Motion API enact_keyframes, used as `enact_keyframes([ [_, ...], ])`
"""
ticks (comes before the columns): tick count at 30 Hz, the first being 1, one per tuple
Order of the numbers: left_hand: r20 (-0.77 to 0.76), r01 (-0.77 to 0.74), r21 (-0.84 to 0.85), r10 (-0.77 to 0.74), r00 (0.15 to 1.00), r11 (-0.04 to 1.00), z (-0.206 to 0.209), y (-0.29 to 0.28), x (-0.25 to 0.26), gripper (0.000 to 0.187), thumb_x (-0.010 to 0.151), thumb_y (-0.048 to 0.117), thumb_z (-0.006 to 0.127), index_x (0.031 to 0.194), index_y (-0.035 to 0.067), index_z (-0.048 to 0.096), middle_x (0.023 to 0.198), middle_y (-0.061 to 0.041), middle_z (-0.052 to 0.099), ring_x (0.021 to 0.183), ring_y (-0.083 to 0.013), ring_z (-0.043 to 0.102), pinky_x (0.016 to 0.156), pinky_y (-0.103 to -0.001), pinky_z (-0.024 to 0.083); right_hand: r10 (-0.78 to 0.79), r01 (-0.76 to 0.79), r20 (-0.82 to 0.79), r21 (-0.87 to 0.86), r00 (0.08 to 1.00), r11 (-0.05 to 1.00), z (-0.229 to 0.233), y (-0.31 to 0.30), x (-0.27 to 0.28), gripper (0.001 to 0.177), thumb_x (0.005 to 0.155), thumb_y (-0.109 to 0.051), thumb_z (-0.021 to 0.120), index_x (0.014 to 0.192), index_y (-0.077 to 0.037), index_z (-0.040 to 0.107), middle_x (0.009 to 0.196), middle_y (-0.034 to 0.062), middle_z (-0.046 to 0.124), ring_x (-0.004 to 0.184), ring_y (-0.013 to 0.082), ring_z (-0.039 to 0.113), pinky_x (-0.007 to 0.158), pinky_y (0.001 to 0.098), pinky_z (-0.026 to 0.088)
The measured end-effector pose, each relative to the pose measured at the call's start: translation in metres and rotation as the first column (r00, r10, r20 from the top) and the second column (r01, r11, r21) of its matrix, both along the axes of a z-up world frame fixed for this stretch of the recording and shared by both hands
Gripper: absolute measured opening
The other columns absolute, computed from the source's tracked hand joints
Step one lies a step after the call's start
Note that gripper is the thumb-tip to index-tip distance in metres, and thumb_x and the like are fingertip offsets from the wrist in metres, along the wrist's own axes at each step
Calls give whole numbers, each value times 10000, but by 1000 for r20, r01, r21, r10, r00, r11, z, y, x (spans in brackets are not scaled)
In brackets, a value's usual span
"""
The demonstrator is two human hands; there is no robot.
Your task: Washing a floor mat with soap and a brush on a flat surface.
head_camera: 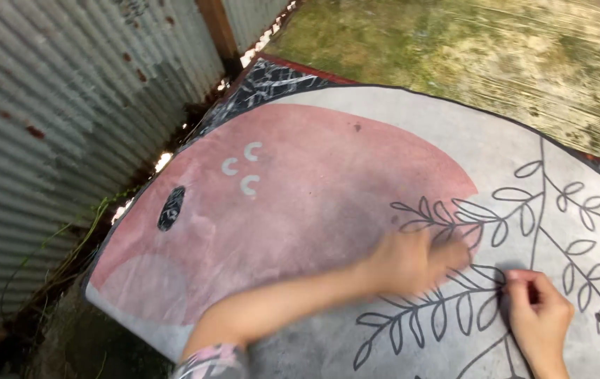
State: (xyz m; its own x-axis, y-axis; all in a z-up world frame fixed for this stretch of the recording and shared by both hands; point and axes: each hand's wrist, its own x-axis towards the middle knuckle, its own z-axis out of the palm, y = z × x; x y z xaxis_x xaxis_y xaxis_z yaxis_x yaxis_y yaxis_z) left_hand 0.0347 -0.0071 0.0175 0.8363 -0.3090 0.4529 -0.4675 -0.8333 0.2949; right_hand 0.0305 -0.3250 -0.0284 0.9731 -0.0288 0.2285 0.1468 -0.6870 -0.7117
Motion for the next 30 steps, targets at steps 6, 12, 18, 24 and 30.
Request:
enact_keyframes([
  [6,-255,-364,311,445,858,878,33,184,44,510,951,341,538,1460,303,552,1190,-104,676,962,-347,694,676,-538,577,-22,7,37,360,999,933,-10,-16,7,167,1117,-158,664,1129,4,629,919,0,641,847,47,571,784,209,459],
  [12,44,-412,240,414,909,879,33,87,68,491,837,298,566,1320,226,623,1271,-149,684,985,-351,691,665,-534,554,8,-20,45,274,999,961,18,17,7,201,1045,-120,668,1191,6,612,1007,41,654,860,89,584,759,228,473],
  [18,-410,-61,75,87,908,995,32,12,37,518,937,431,536,1391,193,609,1290,-137,672,1188,-337,640,937,-507,542,-18,1,41,376,999,926,7,-14,7,197,1091,-165,623,1234,-29,619,987,45,675,902,100,624,828,263,504],
  [24,-171,-704,215,736,655,677,-2,242,130,479,999,474,522,1428,263,507,1084,-225,717,879,-412,721,671,-567,568,316,-203,105,-572,943,795,51,42,-1,493,890,-394,556,1345,-206,586,1498,82,477,1398,315,401,1082,650,251],
  [30,1,-465,63,466,885,883,-18,62,183,510,894,360,604,1368,187,537,937,-190,719,777,-386,713,599,-559,547,410,-284,71,-613,909,737,64,63,-10,566,894,-415,540,1409,-181,533,1568,129,376,1448,371,311,1101,690,195],
])
